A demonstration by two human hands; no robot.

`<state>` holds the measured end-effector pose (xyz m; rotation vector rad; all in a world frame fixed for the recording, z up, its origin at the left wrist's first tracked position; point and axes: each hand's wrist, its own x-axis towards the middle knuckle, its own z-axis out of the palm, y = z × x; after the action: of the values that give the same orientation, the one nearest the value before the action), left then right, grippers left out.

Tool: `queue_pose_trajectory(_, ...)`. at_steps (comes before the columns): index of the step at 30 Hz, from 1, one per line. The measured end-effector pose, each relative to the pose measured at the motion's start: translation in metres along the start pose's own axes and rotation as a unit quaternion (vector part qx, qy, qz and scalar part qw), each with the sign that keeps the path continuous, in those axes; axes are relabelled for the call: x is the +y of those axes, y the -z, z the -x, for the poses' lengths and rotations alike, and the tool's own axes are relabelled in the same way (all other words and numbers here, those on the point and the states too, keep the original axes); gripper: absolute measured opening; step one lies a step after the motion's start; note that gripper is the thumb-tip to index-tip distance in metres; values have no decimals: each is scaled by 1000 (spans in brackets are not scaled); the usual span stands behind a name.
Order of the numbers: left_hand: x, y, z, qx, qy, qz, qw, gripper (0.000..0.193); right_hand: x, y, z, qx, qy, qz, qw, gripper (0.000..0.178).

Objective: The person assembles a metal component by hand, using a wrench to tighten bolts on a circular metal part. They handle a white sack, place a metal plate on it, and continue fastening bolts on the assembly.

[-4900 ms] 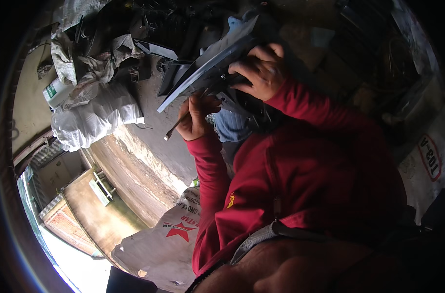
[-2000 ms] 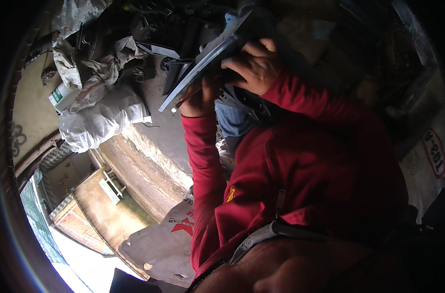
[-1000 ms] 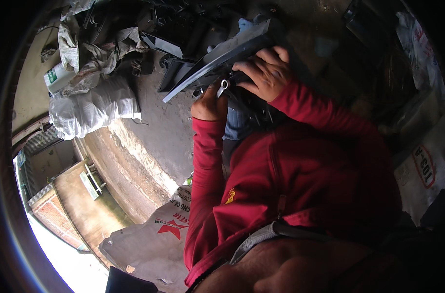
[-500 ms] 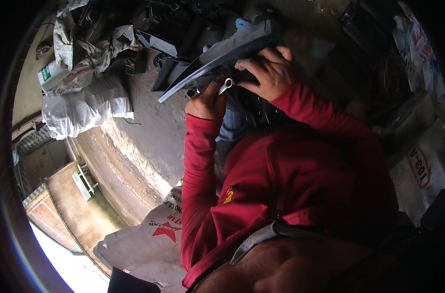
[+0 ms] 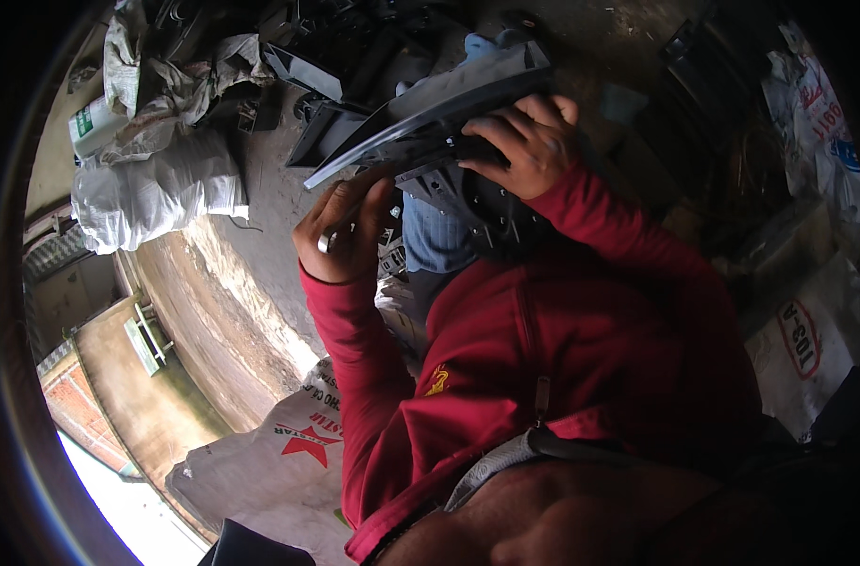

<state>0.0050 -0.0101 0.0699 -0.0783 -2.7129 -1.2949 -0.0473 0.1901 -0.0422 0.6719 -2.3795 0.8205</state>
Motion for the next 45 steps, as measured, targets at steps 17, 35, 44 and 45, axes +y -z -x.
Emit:
queue_pose_trajectory(17, -11, -51, -9, 51, -107, -159, 980, 13, 0, -4, 0, 6, -3, -5, 1000, 37)
queue_pose_trajectory(35, -68, -36, -1, 44, 180, 391, 902, 27, -4, -4, -1, 22, -25, -36, 999, 55)
queue_pose_trajectory(44, -16, -50, -5, 41, -90, -149, 984, 11, -4, 0, -5, 3, -32, -58, 998, 53)
queue_pose_trajectory(45, -13, -53, -6, 20, -112, -190, 975, 12, -4, 2, -3, -9, -34, -53, 998, 53)
